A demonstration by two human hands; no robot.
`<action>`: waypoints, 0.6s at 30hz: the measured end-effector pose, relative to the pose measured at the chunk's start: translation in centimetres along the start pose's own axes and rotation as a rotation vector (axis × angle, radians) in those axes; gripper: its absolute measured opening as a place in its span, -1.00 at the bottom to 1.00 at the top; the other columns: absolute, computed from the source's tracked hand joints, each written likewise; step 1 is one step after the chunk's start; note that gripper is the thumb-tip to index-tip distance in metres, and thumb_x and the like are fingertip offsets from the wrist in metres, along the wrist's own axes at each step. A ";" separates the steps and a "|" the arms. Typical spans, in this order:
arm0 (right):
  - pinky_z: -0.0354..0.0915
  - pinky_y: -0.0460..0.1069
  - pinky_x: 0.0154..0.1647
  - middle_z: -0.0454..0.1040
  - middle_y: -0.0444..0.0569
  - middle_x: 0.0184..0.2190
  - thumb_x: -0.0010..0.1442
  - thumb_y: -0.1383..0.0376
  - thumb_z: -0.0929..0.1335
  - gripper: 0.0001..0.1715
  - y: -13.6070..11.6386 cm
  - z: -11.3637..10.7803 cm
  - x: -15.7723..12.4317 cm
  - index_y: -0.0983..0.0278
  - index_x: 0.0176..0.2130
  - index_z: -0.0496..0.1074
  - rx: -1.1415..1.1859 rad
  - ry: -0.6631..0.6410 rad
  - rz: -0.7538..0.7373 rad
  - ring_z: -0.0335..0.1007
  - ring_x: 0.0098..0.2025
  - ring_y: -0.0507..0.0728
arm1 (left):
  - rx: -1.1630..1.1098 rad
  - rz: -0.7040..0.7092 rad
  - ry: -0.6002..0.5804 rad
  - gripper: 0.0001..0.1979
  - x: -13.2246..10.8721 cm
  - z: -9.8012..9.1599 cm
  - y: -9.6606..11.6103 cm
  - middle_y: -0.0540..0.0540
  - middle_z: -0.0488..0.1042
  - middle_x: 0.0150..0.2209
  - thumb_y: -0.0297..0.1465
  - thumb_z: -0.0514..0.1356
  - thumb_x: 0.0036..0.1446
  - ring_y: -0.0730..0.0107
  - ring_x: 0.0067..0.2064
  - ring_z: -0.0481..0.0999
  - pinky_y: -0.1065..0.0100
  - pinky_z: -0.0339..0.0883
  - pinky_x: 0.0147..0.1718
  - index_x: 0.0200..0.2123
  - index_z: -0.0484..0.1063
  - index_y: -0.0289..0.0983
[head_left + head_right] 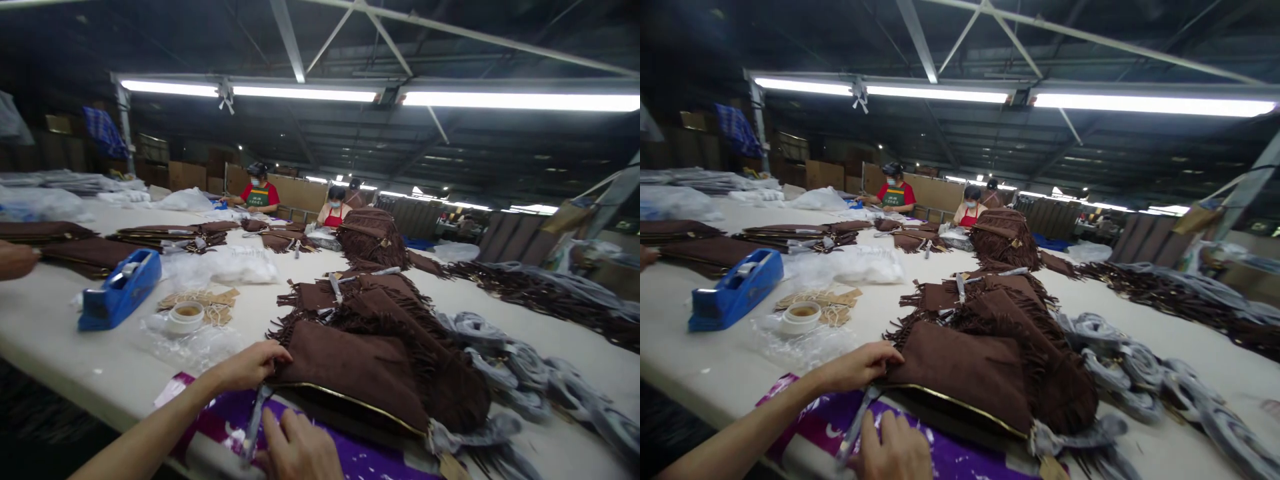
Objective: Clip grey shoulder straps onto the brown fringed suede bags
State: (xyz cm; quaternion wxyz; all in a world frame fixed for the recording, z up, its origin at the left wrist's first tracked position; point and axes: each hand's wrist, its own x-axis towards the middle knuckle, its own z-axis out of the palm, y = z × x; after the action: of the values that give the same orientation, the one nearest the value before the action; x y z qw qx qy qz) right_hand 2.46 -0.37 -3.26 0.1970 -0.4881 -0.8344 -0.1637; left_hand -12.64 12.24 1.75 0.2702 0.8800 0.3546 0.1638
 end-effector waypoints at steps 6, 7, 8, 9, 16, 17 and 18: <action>0.41 0.09 -0.50 0.56 0.08 -0.32 -0.29 0.13 0.62 -0.49 -3.8 1.4 3.7 0.19 -0.31 0.51 0.073 -0.281 0.131 0.51 -0.40 0.32 | -0.104 -0.067 -0.077 -0.49 -0.4 -0.5 0.0 -0.05 0.49 -0.16 -0.57 0.03 -0.08 0.36 -0.14 0.46 0.41 0.35 -0.13 -0.03 0.45 -0.23; 0.39 0.06 -0.50 0.56 0.06 -0.32 -0.25 0.19 0.60 -0.55 -3.2 1.5 3.4 0.20 -0.32 0.50 0.120 -0.286 0.129 0.51 -0.42 0.29 | -0.111 -0.068 -0.084 -0.50 -0.7 -0.7 0.1 -0.05 0.48 -0.18 -0.56 0.03 -0.07 0.36 -0.16 0.46 0.41 0.35 -0.15 -0.02 0.44 -0.23; 0.37 0.02 -0.49 0.56 0.03 -0.33 -0.19 0.26 0.56 -0.63 -2.4 1.5 2.9 0.21 -0.32 0.49 0.190 -0.275 0.123 0.51 -0.43 0.25 | -0.115 -0.071 -0.084 -0.50 -1.1 -0.9 0.3 -0.05 0.48 -0.20 -0.55 0.03 -0.07 0.36 -0.18 0.46 0.41 0.36 -0.17 -0.02 0.43 -0.23; 0.35 -0.02 -0.46 0.56 -0.02 -0.34 -0.13 0.35 0.51 -0.72 -1.2 1.2 2.3 0.21 -0.33 0.47 0.279 -0.251 0.120 0.50 -0.42 0.20 | -0.113 -0.072 -0.078 -0.49 -1.5 -1.1 0.6 -0.05 0.47 -0.21 -0.55 0.02 -0.09 0.37 -0.20 0.46 0.41 0.36 -0.18 -0.02 0.43 -0.24; 0.31 -0.12 -0.22 0.53 -0.19 -0.38 0.07 0.48 0.34 -0.76 4.4 -3.2 -1.6 0.17 -0.27 0.42 0.733 -0.063 0.486 0.45 -0.26 0.08 | 0.117 -0.052 0.056 -0.70 -4.8 0.8 3.4 -0.07 0.47 -0.07 -0.37 0.09 0.09 0.25 -0.04 0.43 0.30 0.31 -0.02 -0.08 0.39 -0.15; 0.32 -0.12 -0.19 0.54 -0.19 -0.35 0.06 0.49 0.35 -0.73 4.1 -3.5 -1.8 0.16 -0.25 0.43 0.746 -0.030 0.511 0.46 -0.23 0.09 | 0.174 -0.061 0.087 -0.70 -5.0 1.7 2.9 -0.08 0.49 -0.08 -0.35 0.11 0.08 0.21 -0.06 0.44 0.28 0.33 -0.04 -0.08 0.39 -0.14; 0.32 -0.13 -0.17 0.55 -0.19 -0.32 0.04 0.51 0.36 -0.68 3.7 -3.6 -1.9 0.14 -0.24 0.44 0.749 0.014 0.523 0.47 -0.21 0.09 | 0.233 -0.067 0.122 -0.72 -5.1 2.7 2.2 -0.09 0.51 -0.10 -0.34 0.12 0.07 0.18 -0.08 0.46 0.25 0.35 -0.06 -0.11 0.41 -0.13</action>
State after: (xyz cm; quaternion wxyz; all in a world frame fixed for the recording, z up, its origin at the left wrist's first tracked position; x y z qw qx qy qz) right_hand 7.13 -1.70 -0.79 0.4002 -0.5763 -0.6834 0.2015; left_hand -13.75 6.34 0.40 0.1495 0.8814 0.4164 0.1654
